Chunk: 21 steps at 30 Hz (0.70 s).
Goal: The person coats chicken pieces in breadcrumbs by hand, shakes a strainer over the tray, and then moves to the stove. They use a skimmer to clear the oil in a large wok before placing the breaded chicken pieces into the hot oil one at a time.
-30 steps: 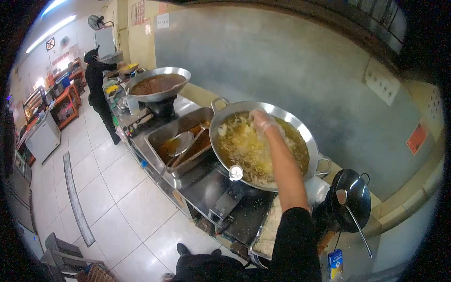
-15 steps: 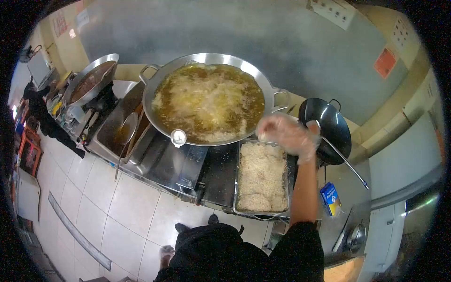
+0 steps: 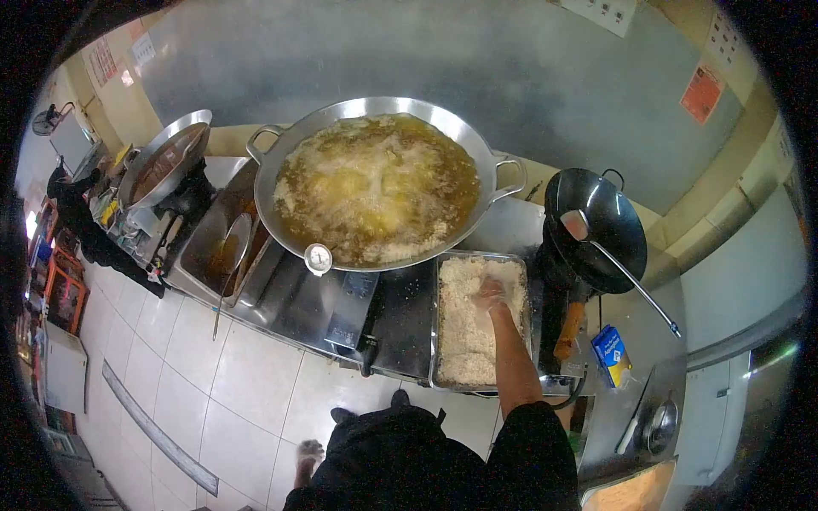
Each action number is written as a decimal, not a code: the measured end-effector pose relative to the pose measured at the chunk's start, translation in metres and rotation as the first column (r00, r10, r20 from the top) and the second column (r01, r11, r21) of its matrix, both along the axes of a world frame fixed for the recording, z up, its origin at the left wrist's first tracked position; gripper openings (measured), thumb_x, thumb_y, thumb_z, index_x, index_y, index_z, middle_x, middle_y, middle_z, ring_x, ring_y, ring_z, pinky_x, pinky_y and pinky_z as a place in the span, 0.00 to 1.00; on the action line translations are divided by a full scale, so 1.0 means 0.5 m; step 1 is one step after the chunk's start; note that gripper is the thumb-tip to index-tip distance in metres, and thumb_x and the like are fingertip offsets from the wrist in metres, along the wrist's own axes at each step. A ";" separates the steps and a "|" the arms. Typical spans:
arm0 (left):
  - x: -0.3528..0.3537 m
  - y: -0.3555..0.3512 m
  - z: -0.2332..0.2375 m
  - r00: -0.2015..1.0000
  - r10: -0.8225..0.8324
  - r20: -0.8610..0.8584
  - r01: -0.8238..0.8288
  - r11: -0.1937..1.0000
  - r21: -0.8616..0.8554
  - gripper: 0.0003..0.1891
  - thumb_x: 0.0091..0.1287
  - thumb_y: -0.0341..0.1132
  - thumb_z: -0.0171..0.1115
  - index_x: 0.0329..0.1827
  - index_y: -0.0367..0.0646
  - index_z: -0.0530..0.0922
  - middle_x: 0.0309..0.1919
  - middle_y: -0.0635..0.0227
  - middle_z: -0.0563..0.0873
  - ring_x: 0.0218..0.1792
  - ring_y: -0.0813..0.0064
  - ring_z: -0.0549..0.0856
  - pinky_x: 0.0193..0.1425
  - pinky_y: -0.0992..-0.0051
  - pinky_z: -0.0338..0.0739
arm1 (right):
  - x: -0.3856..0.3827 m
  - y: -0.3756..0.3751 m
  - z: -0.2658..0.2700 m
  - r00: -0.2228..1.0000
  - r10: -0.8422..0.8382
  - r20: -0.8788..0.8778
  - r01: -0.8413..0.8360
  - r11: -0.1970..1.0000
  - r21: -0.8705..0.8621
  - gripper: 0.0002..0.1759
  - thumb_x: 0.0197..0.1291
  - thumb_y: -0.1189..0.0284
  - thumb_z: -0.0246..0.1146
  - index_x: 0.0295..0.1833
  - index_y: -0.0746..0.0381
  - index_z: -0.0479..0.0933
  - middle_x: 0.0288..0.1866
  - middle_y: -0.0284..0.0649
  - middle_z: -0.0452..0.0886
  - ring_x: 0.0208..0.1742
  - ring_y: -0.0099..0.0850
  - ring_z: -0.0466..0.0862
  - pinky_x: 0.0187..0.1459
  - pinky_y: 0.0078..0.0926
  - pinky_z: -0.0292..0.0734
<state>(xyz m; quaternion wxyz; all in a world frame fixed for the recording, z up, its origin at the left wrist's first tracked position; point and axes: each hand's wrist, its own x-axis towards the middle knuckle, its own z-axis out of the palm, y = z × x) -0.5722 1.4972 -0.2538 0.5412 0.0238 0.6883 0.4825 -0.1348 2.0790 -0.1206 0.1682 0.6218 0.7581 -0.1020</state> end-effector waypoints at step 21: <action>0.033 -0.023 0.026 0.988 0.147 -0.054 -0.149 0.989 -0.021 0.10 0.58 0.35 0.57 0.38 0.39 0.71 0.25 0.62 0.79 0.21 0.72 0.78 0.25 0.74 0.75 | -0.085 0.043 0.142 0.752 -0.290 -0.592 0.326 0.944 -0.049 0.32 0.38 0.68 0.62 0.54 0.66 0.67 0.56 0.49 0.67 0.56 0.37 0.68 0.54 0.32 0.65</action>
